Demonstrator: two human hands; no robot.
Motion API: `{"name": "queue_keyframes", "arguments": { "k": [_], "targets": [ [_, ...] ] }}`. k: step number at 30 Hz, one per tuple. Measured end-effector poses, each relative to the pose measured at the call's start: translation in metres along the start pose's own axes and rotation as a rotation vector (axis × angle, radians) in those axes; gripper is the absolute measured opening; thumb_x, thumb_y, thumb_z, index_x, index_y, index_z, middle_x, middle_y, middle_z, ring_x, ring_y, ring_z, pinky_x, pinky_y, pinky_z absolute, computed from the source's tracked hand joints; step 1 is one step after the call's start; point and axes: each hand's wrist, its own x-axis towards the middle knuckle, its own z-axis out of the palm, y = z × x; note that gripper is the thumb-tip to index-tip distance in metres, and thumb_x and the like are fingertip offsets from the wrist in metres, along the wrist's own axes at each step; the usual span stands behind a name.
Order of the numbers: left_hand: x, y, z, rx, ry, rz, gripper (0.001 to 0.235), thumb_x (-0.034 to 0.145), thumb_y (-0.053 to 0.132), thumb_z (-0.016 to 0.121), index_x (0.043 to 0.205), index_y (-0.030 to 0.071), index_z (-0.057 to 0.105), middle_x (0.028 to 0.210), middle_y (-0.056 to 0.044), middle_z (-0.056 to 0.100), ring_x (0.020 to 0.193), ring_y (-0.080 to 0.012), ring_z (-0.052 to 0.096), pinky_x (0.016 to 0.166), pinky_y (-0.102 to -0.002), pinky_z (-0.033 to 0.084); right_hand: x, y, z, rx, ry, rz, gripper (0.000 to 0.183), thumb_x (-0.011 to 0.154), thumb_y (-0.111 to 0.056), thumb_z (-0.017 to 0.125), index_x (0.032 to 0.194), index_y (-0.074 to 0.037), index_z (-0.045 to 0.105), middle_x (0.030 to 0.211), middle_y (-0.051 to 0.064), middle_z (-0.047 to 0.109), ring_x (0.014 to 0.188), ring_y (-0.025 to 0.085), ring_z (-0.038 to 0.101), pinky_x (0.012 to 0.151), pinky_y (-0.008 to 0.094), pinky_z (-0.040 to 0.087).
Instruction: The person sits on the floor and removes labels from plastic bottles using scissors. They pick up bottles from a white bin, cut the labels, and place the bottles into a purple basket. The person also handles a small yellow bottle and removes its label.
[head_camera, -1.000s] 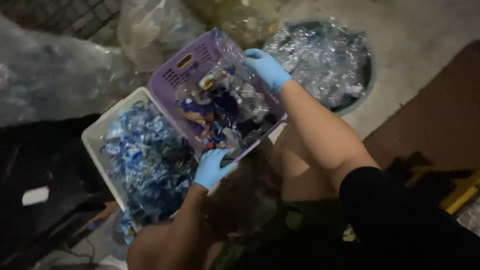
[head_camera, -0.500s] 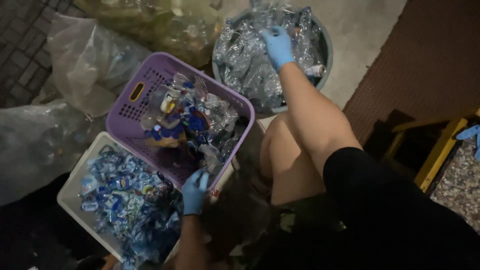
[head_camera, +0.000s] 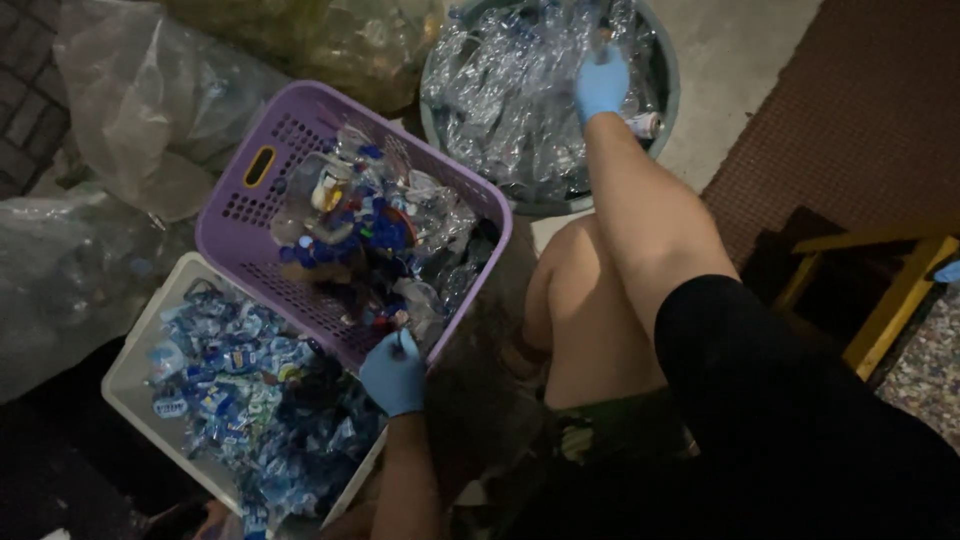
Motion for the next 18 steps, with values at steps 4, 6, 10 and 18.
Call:
{"name": "queue_keyframes", "arguments": {
  "k": [4,6,10,18],
  "targets": [
    [-0.001,0.0,-0.003,0.04,-0.027,0.069,0.036,0.096,0.025,0.058,0.061,0.017,0.051,0.057,-0.008,0.053,0.052,-0.0276,0.052,0.053,-0.046,0.037,0.01,0.005,0.003,0.058,0.103,-0.072,0.045,0.094,-0.03,0.062,0.135,-0.01,0.063,0.128,0.012,0.075,0.12,0.028,0.072,0.104,0.037,0.054],
    [-0.002,-0.001,-0.001,0.056,0.013,0.16,0.046,0.097,0.016,0.055,0.056,0.017,0.035,0.048,-0.007,0.038,0.041,-0.0254,0.038,0.045,-0.045,0.027,0.02,0.008,0.006,0.07,0.137,-0.121,0.044,0.094,-0.026,0.06,0.134,-0.007,0.063,0.126,0.013,0.077,0.119,0.029,0.073,0.103,0.036,0.053],
    [0.001,-0.011,0.013,0.163,0.179,0.348,0.035,0.095,0.02,0.059,0.061,0.018,0.051,0.054,-0.01,0.052,0.048,-0.0346,0.054,0.044,-0.049,0.036,0.026,-0.001,0.011,0.001,0.372,-0.411,0.042,0.087,-0.008,0.058,0.127,-0.011,0.07,0.126,0.013,0.076,0.119,0.031,0.071,0.105,0.04,0.053],
    [0.001,-0.003,0.008,-0.063,0.164,0.291,0.017,0.089,0.02,0.064,0.072,0.018,0.067,0.065,-0.008,0.065,0.057,-0.0325,0.063,0.05,-0.045,0.049,-0.103,-0.113,0.013,0.251,-0.002,-0.959,0.028,0.094,-0.004,0.061,0.122,-0.001,0.067,0.117,0.019,0.073,0.109,0.028,0.069,0.099,0.038,0.05]
  ]
}}
